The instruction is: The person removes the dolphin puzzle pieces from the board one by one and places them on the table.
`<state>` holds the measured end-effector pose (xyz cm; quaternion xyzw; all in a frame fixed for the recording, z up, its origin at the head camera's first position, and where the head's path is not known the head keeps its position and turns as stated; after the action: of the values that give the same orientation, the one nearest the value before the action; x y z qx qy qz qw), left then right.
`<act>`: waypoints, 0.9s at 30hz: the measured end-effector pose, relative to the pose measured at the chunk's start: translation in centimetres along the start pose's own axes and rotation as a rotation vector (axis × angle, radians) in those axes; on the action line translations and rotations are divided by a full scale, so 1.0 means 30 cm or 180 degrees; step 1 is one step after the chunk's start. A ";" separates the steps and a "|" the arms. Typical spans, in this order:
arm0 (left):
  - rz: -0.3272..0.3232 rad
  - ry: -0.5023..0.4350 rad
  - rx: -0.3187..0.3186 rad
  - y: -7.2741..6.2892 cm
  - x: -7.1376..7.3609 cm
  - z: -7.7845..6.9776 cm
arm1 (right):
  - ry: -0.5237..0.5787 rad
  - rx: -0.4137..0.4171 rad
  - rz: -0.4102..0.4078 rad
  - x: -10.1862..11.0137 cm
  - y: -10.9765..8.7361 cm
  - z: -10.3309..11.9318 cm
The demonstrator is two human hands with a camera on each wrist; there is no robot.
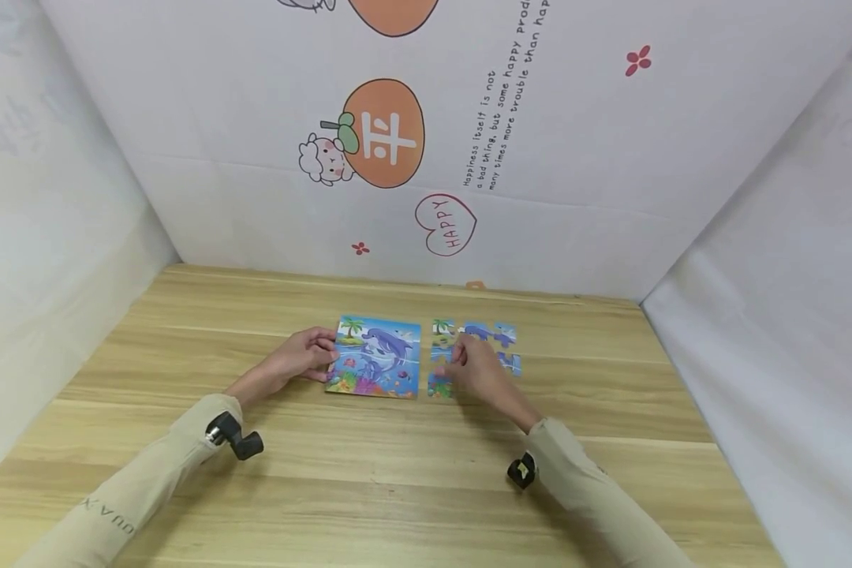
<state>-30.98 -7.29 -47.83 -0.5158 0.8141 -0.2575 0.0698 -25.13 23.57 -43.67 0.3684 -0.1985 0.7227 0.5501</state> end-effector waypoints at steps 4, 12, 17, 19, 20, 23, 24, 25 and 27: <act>-0.0001 -0.0013 -0.0013 -0.005 0.003 -0.002 | -0.0169 0.0216 -0.0182 0.038 0.023 0.027; -0.0016 0.0004 -0.0022 -0.001 0.001 0.007 | -0.0079 0.0372 0.0114 0.007 0.055 0.097; -0.0028 -0.0025 0.0008 0.003 -0.009 0.013 | 0.0054 0.0483 0.0405 -0.068 0.084 0.158; -0.0052 -0.0038 0.0019 0.003 -0.009 0.013 | 0.0121 0.0553 0.0502 -0.098 0.095 0.193; -0.0059 -0.0050 0.0029 0.003 -0.008 0.012 | 0.0204 0.0560 0.0554 -0.115 0.100 0.207; -0.0055 -0.0043 0.0021 0.002 -0.005 0.008 | 0.0356 0.0544 0.0641 -0.159 0.114 0.250; -0.0051 -0.0037 0.0013 0.001 -0.004 0.006 | 0.0367 0.0558 0.0662 -0.173 0.119 0.263; -0.0047 -0.0039 0.0009 0.001 -0.003 0.005 | 0.0360 0.0559 0.0687 -0.186 0.125 0.274; -0.0047 -0.0024 -0.0020 0.001 0.000 0.004 | 0.0238 0.0573 0.0731 -0.211 0.138 0.289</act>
<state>-30.96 -7.33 -47.96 -0.5230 0.8108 -0.2535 0.0694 -25.53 12.14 -42.31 0.3640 -0.1530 0.8090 0.4355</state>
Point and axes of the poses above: each hand's wrist, its own y-axis towards the middle knuckle, its own x-axis out of the back of the hand, z = x × y, the point moved 6 cm from there along y, towards the middle knuckle, and after that the axes turned 13 degrees about x, right-handed, at the moved point
